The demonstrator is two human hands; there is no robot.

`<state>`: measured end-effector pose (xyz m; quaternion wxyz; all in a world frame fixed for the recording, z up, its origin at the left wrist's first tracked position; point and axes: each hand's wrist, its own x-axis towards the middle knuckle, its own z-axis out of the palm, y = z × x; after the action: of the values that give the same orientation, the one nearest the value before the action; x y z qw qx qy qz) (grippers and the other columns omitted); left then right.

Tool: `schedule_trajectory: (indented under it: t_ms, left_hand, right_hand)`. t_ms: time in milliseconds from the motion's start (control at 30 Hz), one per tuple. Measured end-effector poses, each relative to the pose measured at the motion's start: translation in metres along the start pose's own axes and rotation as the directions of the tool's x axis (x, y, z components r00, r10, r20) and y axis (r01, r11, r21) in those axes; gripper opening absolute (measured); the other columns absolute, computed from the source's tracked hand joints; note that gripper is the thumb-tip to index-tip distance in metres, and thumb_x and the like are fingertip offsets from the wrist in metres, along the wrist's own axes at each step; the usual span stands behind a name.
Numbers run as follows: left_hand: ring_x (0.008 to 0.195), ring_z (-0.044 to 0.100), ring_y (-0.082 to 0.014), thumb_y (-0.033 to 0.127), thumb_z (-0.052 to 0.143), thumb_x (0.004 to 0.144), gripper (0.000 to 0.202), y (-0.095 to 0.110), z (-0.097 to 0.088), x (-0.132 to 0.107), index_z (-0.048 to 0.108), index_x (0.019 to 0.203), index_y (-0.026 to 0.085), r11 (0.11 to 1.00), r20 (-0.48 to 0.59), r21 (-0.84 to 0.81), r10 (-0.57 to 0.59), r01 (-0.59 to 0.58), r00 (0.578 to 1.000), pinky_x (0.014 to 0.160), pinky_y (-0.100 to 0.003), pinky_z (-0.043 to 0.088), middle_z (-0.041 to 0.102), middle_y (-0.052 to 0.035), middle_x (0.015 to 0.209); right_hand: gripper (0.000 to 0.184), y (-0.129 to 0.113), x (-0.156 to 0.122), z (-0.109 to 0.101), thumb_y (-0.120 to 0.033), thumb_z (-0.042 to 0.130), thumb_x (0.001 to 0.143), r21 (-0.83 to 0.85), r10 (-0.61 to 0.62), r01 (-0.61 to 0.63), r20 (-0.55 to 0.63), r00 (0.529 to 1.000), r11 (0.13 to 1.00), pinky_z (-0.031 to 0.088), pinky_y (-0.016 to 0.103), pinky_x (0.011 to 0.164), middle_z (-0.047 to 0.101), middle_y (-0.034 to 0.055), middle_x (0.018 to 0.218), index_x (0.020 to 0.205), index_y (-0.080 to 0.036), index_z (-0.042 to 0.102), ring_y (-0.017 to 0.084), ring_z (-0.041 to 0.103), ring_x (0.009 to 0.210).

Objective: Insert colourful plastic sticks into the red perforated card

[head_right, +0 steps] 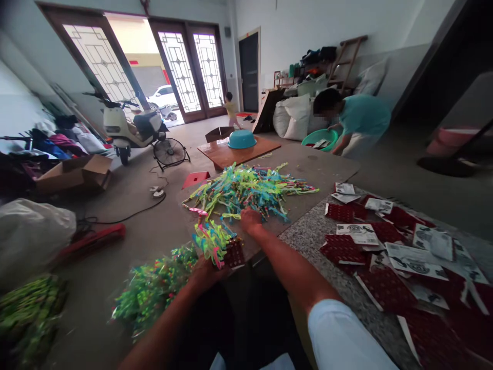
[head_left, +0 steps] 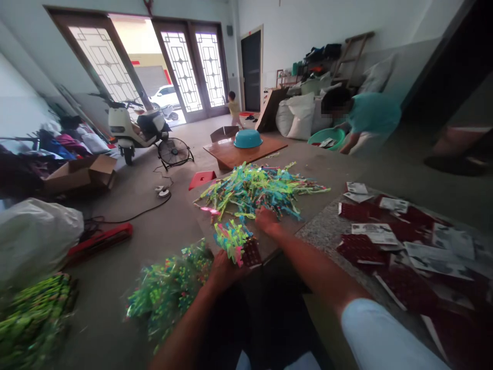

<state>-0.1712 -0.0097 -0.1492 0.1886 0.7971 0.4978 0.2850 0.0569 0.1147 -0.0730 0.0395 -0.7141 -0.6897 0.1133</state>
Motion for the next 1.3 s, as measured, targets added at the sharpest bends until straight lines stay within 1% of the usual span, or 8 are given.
schedule_trajectory:
  t_ms: [133,267,367,533,733,933,1100,1300]
  left_hand:
    - [0.113,0.069,-0.0352,0.038,0.089,0.075,0.047,0.000,0.001,0.001,0.073,0.116,0.023,0.997,-0.022,0.075,0.006,-0.005,1.000,0.101,-0.050,0.058,0.076,-0.0110,0.112]
    - [0.111,0.070,-0.0340,0.041,0.086,0.077,0.047,-0.001,0.001,0.000,0.072,0.117,0.021,0.998,-0.030,0.061,0.016,-0.014,0.999,0.100,-0.049,0.058,0.075,-0.0110,0.112]
    - [0.111,0.069,-0.0342,0.043,0.087,0.076,0.054,-0.002,0.002,-0.001,0.071,0.122,0.021,0.998,-0.048,0.056,0.009,-0.006,0.999,0.100,-0.050,0.058,0.074,-0.0116,0.114]
    - [0.111,0.069,-0.0350,0.048,0.088,0.075,0.055,-0.008,0.006,-0.001,0.072,0.120,0.022,0.999,-0.051,0.052,-0.010,0.013,0.999,0.100,-0.051,0.057,0.074,-0.0120,0.114]
    - [0.111,0.069,-0.0355,0.047,0.088,0.074,0.058,-0.012,0.008,0.001,0.069,0.122,0.021,0.996,-0.008,0.074,-0.048,0.049,0.999,0.100,-0.051,0.057,0.073,-0.0124,0.114]
    - [0.117,0.067,-0.0350,0.046,0.086,0.077,0.055,-0.008,0.005,0.002,0.069,0.123,0.021,0.999,0.008,0.049,-0.012,0.011,1.000,0.104,-0.050,0.055,0.073,-0.0127,0.119]
    - [0.122,0.064,-0.0354,0.046,0.086,0.077,0.064,-0.013,0.008,0.001,0.064,0.130,0.017,0.998,0.028,0.052,-0.025,0.023,0.999,0.107,-0.052,0.053,0.071,-0.0143,0.125]
    - [0.119,0.065,-0.0340,0.043,0.087,0.075,0.060,-0.017,0.010,0.000,0.065,0.125,0.019,0.996,0.022,0.061,-0.062,0.060,0.998,0.105,-0.050,0.053,0.070,-0.0125,0.121]
  right_hand:
    - [0.041,0.050,-0.020,-0.005,-0.020,0.036,0.108,-0.046,0.028,-0.029,-0.014,1.000,0.999,0.052,0.031,0.089,0.071,0.0180,0.127,0.126,-0.015,0.072,0.024,0.072,0.108]
    - [0.044,0.110,-0.031,-0.014,-0.020,0.030,0.109,-0.104,0.172,-0.178,-0.061,0.983,0.979,0.051,0.031,0.084,0.072,0.0178,0.123,0.134,-0.016,0.066,0.025,0.073,0.107]
    - [0.040,0.133,-0.039,-0.014,-0.017,0.036,0.107,-0.106,0.268,-0.280,-0.112,0.957,0.954,0.049,0.030,0.081,0.073,0.0177,0.121,0.136,-0.016,0.064,0.026,0.073,0.107]
    - [0.036,0.102,-0.060,0.005,-0.035,0.044,0.109,0.005,0.266,-0.268,-0.145,0.953,0.963,0.048,0.032,0.083,0.076,0.0175,0.115,0.127,-0.017,0.070,0.028,0.073,0.105]
    - [0.056,0.054,-0.064,0.026,-0.059,0.049,0.105,0.080,0.236,-0.242,0.077,0.969,0.967,0.050,0.034,0.087,0.076,0.0231,0.118,0.112,-0.012,0.079,0.032,0.072,0.114]
    - [0.053,0.071,-0.044,0.033,-0.063,0.059,0.099,0.220,0.333,-0.365,0.168,0.928,0.905,0.054,0.032,0.084,0.078,0.0208,0.113,0.105,-0.015,0.080,0.031,0.074,0.111]
    - [0.057,0.085,-0.039,0.041,-0.064,0.054,0.102,0.522,0.309,-0.468,0.365,0.878,0.713,0.055,0.029,0.063,0.075,0.0120,0.075,0.093,-0.013,0.076,0.023,0.073,0.065]
    - [0.049,0.078,-0.032,0.033,-0.060,0.062,0.100,0.470,0.343,-0.540,0.443,0.828,0.698,0.054,0.029,0.056,0.059,0.0011,0.052,0.100,-0.013,0.074,0.020,0.064,0.048]
